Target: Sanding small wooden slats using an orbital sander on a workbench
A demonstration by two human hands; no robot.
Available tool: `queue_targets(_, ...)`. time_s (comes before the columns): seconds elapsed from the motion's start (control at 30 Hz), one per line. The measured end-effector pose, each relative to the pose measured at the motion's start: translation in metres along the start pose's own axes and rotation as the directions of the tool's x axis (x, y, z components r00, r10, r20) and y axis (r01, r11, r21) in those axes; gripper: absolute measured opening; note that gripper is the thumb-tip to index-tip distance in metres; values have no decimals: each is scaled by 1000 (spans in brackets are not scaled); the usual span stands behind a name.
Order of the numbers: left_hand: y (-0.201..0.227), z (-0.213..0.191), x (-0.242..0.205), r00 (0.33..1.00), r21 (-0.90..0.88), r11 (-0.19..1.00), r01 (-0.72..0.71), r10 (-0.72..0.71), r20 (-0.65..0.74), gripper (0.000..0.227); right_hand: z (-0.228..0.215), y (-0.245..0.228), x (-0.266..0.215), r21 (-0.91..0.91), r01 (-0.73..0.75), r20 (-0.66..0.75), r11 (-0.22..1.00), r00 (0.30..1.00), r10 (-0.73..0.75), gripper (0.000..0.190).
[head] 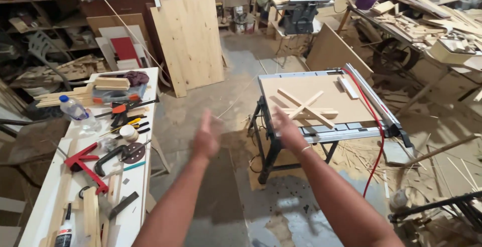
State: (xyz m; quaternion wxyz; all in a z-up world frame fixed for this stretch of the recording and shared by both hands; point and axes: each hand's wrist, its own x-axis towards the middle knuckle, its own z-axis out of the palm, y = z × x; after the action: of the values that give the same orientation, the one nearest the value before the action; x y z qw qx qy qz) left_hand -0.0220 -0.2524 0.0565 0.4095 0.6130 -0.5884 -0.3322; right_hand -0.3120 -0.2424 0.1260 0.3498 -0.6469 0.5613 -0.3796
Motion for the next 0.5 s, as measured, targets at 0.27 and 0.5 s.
queue_targets(0.27,61,-39,-36,945,-984,178,-11,-321,-68,115,-31,-8,-12,882,-82,-44,464,966,254,95)
queue_targets(0.5,186,45,-118,947,-756,574,315,-239,213,87,71,-54,-79,632,-8,-87,775,993,81,83)
